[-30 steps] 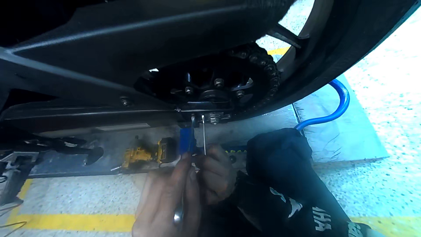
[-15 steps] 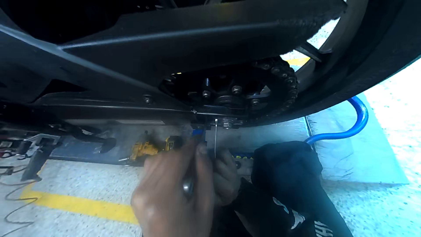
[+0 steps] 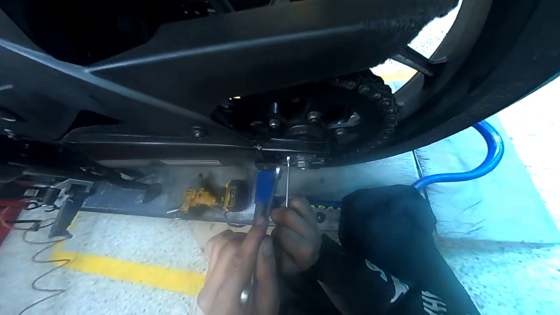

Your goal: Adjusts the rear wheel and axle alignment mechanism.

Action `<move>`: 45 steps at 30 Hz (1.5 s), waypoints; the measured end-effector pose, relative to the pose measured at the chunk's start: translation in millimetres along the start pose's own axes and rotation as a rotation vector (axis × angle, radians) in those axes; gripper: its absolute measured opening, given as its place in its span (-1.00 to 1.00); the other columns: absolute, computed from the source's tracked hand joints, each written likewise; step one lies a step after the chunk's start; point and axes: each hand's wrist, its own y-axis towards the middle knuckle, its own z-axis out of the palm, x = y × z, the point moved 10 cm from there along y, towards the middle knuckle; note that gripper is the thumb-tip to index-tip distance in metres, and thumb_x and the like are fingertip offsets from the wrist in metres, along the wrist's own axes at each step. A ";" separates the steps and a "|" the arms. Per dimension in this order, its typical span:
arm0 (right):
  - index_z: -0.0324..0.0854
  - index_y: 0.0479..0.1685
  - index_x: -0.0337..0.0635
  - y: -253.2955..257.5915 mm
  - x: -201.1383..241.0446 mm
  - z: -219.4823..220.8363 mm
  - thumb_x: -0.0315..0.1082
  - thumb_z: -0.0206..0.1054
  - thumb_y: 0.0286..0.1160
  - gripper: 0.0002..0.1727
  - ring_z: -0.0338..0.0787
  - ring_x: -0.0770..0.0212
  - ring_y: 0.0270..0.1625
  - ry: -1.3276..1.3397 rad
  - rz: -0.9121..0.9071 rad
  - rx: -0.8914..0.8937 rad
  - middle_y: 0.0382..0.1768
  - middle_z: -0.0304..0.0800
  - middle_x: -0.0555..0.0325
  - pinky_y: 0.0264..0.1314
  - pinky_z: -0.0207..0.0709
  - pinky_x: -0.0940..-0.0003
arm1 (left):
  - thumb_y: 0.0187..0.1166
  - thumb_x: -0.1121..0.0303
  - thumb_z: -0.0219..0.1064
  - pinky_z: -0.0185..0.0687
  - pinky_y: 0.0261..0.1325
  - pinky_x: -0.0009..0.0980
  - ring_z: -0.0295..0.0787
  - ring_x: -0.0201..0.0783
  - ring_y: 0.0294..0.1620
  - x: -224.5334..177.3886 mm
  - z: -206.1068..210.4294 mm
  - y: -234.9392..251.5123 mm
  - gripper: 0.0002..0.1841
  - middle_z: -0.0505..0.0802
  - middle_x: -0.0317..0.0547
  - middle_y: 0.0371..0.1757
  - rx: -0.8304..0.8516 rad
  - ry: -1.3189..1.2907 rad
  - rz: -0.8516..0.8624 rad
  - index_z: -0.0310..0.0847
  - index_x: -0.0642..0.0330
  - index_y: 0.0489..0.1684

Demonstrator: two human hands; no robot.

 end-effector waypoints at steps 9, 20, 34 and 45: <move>0.65 -0.63 0.02 -15.1 -6.9 7.1 -0.06 0.30 0.52 -0.64 0.69 0.16 -0.14 0.026 0.023 0.076 -0.34 0.77 0.19 0.10 0.55 0.20 | 0.68 0.20 0.27 0.42 0.07 -0.43 0.59 -0.38 -0.07 2.3 7.4 -3.9 -0.70 0.75 -0.24 -0.28 -0.154 0.138 -0.076 0.90 0.17 -0.05; 0.78 -0.34 -0.06 14.1 -1.2 -11.0 -0.06 0.26 0.61 -0.67 0.72 0.23 -0.20 0.028 -0.013 0.344 -0.15 0.86 0.13 -0.03 0.51 0.28 | 0.72 0.01 0.11 0.17 0.39 0.08 0.47 0.08 0.42 -2.2 15.9 -6.6 -0.58 0.77 0.14 0.29 -0.002 0.385 -0.243 0.94 -0.06 0.02; 0.77 -0.06 -0.02 1.0 0.6 -3.7 -0.14 0.27 0.60 -0.77 0.76 0.16 0.03 0.005 -0.046 0.298 0.02 0.82 0.12 0.16 0.61 0.24 | 0.67 0.12 0.16 0.31 -0.34 -0.14 0.47 -0.35 -0.60 -25.8 15.0 73.4 -0.56 0.61 -0.36 -0.65 0.320 0.467 -0.108 0.58 -0.02 -0.75; 0.66 -0.28 -0.07 19.7 26.1 -34.9 -0.22 0.36 0.61 -0.85 0.71 0.18 -0.10 0.007 -0.058 0.197 -0.18 0.73 0.14 0.07 0.66 0.30 | 0.75 0.12 0.15 0.48 0.03 -0.23 0.71 -0.33 -0.28 -35.7 -13.0 19.0 -0.57 0.84 -0.21 -0.40 0.124 0.257 -0.128 0.72 0.10 -0.56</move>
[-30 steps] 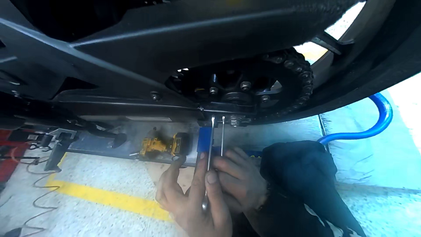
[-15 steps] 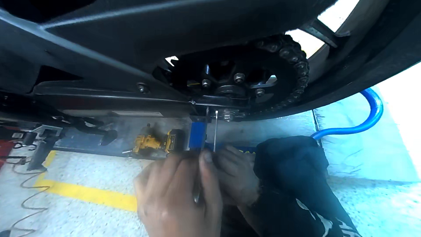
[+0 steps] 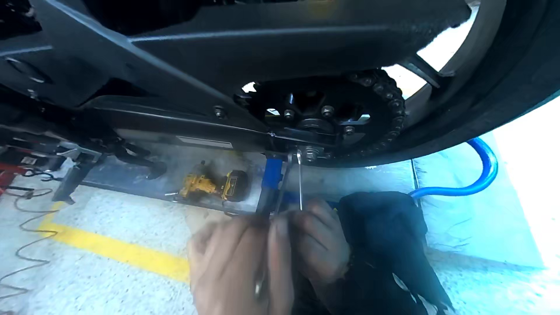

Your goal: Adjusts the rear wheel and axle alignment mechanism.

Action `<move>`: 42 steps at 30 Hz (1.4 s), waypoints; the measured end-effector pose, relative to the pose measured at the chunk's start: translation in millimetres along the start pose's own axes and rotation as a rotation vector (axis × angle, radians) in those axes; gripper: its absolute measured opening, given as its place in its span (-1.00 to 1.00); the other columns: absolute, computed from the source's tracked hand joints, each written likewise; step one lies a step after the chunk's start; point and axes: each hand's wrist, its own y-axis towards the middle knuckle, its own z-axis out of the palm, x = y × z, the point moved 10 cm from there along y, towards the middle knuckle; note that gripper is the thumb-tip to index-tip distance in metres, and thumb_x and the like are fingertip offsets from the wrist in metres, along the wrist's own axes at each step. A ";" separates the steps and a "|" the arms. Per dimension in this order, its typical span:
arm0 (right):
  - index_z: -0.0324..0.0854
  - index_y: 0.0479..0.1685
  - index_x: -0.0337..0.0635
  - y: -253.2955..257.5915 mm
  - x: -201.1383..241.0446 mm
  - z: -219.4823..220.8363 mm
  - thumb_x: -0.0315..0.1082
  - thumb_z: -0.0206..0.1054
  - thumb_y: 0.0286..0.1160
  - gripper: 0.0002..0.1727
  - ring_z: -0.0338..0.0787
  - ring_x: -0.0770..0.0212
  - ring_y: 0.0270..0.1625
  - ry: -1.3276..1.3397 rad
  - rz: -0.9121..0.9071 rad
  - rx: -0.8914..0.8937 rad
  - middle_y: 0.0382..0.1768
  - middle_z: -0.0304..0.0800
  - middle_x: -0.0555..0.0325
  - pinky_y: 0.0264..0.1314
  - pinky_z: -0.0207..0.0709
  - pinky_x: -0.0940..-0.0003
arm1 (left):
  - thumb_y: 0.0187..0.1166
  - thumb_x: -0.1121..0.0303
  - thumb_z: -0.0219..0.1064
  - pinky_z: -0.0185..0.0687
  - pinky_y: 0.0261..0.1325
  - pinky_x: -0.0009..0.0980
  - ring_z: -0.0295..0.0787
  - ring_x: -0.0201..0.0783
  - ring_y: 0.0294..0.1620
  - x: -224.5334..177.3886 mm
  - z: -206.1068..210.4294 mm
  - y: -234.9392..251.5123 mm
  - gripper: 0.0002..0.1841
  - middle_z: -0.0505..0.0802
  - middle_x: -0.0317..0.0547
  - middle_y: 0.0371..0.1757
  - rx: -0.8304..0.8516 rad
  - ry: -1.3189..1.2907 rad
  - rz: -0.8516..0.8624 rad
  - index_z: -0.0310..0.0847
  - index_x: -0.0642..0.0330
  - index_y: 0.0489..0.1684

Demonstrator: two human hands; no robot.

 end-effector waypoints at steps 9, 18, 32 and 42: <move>0.77 0.10 -0.09 -36.3 -48.2 -4.2 -0.12 0.24 0.75 -0.71 0.68 0.57 -0.34 0.617 1.049 0.317 -0.30 0.79 0.40 -0.27 0.61 0.63 | 0.79 -0.12 0.03 0.74 -0.35 -0.43 0.77 -0.43 -0.39 7.4 82.0 -106.8 -0.41 0.83 -0.08 -0.28 0.060 -0.389 -0.407 0.68 0.32 0.01; 0.78 0.17 0.22 -20.2 -92.8 7.4 0.05 0.23 0.71 -0.69 0.70 0.45 -0.48 0.106 0.977 0.525 -0.43 0.78 0.46 -0.44 0.61 0.45 | 0.81 0.01 -0.02 0.81 -0.27 -0.36 0.82 -0.40 -0.33 31.6 138.6 -79.4 -0.46 0.87 -0.14 -0.30 -0.202 -0.434 -0.421 0.78 0.30 -0.10; 0.80 0.13 0.19 5.4 -98.8 12.0 0.12 0.06 0.79 -0.58 0.73 0.33 -0.37 -0.303 0.751 0.628 -0.40 0.79 0.39 -0.25 0.59 0.12 | 0.77 0.08 0.03 0.80 -0.15 -0.39 0.81 -0.41 -0.27 40.6 172.7 -70.7 -0.51 0.86 -0.11 -0.28 -0.292 -0.546 -0.438 0.76 0.34 -0.07; 0.79 0.12 0.34 -1.7 -106.3 -8.3 0.24 0.06 0.73 -0.57 0.66 0.43 -0.46 -0.050 0.906 0.506 -0.50 0.70 0.49 -0.40 0.58 0.32 | 0.81 0.06 0.04 0.56 -0.64 -0.50 0.59 -0.52 -0.69 18.6 117.0 -55.4 -0.50 0.69 -0.32 -0.65 -0.254 -0.436 -0.513 0.72 0.21 -0.42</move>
